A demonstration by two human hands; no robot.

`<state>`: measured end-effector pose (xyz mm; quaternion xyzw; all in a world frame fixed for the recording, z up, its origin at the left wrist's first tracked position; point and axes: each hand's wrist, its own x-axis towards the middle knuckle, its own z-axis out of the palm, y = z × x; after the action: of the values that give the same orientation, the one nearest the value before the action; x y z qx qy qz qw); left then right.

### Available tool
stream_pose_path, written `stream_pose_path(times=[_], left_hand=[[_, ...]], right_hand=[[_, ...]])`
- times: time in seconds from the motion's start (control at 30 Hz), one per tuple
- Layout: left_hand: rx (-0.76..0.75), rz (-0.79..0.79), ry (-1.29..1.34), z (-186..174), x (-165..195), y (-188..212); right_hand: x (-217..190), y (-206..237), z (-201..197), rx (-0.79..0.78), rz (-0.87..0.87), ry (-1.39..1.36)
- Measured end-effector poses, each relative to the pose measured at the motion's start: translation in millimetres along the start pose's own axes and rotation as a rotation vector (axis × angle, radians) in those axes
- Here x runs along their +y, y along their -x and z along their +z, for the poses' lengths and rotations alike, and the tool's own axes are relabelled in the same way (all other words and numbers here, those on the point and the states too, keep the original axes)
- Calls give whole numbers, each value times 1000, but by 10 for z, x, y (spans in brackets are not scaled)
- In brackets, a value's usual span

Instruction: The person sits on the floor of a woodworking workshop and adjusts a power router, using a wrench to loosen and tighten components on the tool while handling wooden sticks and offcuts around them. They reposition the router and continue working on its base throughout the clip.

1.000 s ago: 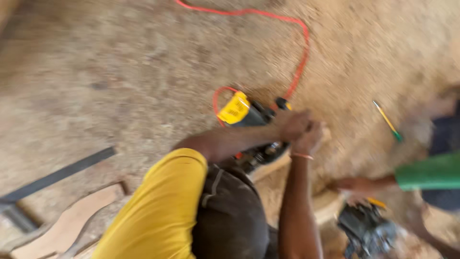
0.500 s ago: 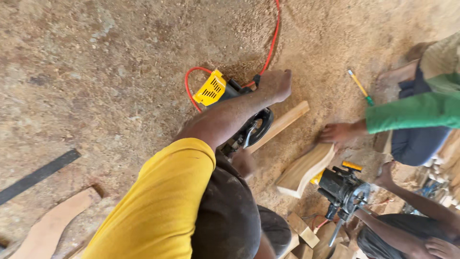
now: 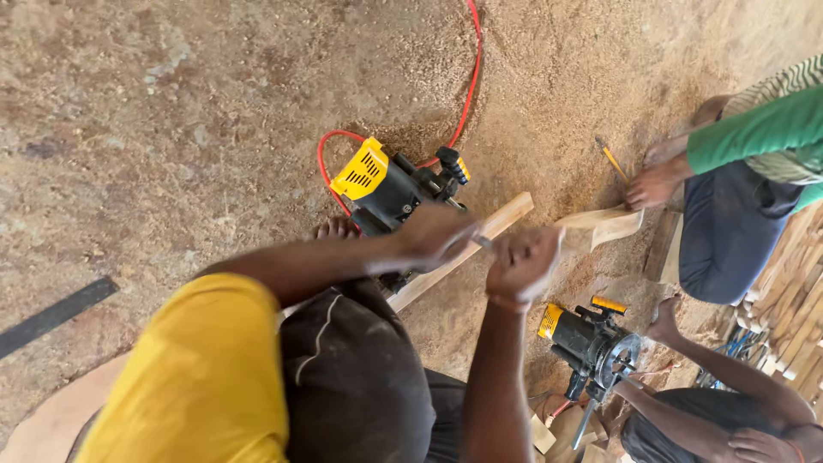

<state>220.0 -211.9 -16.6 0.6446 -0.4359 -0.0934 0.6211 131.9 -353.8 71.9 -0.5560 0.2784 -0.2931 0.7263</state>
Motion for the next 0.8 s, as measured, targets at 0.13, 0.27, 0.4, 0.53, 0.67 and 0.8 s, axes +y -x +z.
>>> stream_pose_path(times=[0.13,0.27,0.4,0.53,0.67,0.8], left_hand=[[-305,408,-121,-248,23,843],[-355,442,-215,-274,-53,945],[-178,309,-43,-221,7,618],[158,108,-17,-25,5,131],[197,-34,87,64,-105,-270],[-17,-304,-210,128,-438,-970]], right_hand=[[202,-501,254,91,350,259],[398,-970,515,191,662,285],[440,-963,355,254,579,298],[508,77,171,204,132,81],[599,1007,275,-127,-487,932],[524,1117,330,-95,-181,803]])
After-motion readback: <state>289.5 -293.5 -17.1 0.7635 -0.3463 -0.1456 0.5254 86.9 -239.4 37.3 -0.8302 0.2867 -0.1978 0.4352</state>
